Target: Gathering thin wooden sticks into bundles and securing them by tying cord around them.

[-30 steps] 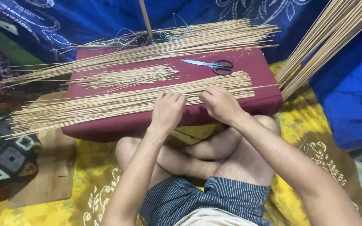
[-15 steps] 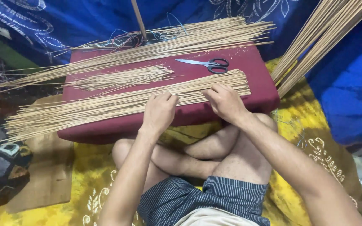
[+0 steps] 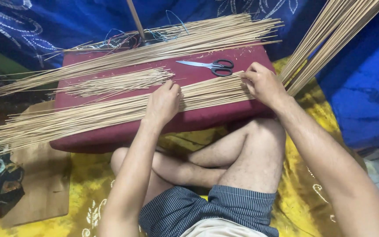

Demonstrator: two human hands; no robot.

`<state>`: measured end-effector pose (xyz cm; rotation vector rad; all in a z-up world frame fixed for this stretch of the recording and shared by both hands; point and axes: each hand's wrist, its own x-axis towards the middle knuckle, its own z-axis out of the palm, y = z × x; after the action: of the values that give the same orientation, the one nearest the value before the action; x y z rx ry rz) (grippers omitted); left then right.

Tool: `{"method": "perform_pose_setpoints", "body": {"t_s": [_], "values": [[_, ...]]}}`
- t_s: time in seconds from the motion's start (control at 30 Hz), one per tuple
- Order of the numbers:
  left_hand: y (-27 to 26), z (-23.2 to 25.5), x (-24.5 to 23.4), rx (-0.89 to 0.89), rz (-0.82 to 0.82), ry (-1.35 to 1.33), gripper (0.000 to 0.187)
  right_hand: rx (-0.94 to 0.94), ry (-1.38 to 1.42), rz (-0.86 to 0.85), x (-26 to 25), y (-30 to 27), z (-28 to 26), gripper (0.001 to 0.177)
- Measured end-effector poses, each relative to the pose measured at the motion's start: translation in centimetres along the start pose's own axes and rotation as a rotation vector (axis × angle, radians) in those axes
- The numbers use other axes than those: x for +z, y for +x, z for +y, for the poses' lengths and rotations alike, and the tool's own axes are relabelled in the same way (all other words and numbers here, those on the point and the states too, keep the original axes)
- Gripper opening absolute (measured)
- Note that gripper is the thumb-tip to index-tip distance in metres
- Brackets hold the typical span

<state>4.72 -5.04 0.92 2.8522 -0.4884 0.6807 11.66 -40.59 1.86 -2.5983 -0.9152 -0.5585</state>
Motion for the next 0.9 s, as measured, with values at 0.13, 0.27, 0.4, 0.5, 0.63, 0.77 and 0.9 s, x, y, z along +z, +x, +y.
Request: {"method": "perform_pose_setpoints", "body": {"t_s": [0.13,0.27,0.4,0.5,0.63,0.77,0.9], "values": [[-0.4,-0.8,1.1,-0.014,-0.083,-0.072,0.017,0.006,-0.012,-0.015,0.1,-0.4,0.0,0.009],[-0.5,-0.8,0.9,-0.02,-0.114,-0.075,0.01,0.01,-0.013,-0.009,-0.1,-0.5,-0.7,0.007],[-0.4,-0.9,0.9,-0.03,-0.134,-0.064,0.009,0.0,-0.001,-0.006,-0.3,-0.3,-0.9,0.007],[-0.3,-0.7,0.8,-0.038,-0.144,-0.067,0.008,0.0,0.002,0.003,-0.3,-0.5,-0.9,0.007],[-0.2,-1.0,1.4,-0.039,-0.136,-0.056,0.008,-0.004,-0.022,0.017,0.3,-0.5,-0.4,0.006],[-0.2,-0.9,1.7,-0.027,-0.121,-0.028,0.008,-0.01,-0.007,0.018,0.3,-0.7,-0.1,0.007],[-0.2,-1.0,2.0,-0.004,-0.117,-0.027,0.011,-0.017,0.01,0.018,0.3,-0.8,0.1,0.006]]}}
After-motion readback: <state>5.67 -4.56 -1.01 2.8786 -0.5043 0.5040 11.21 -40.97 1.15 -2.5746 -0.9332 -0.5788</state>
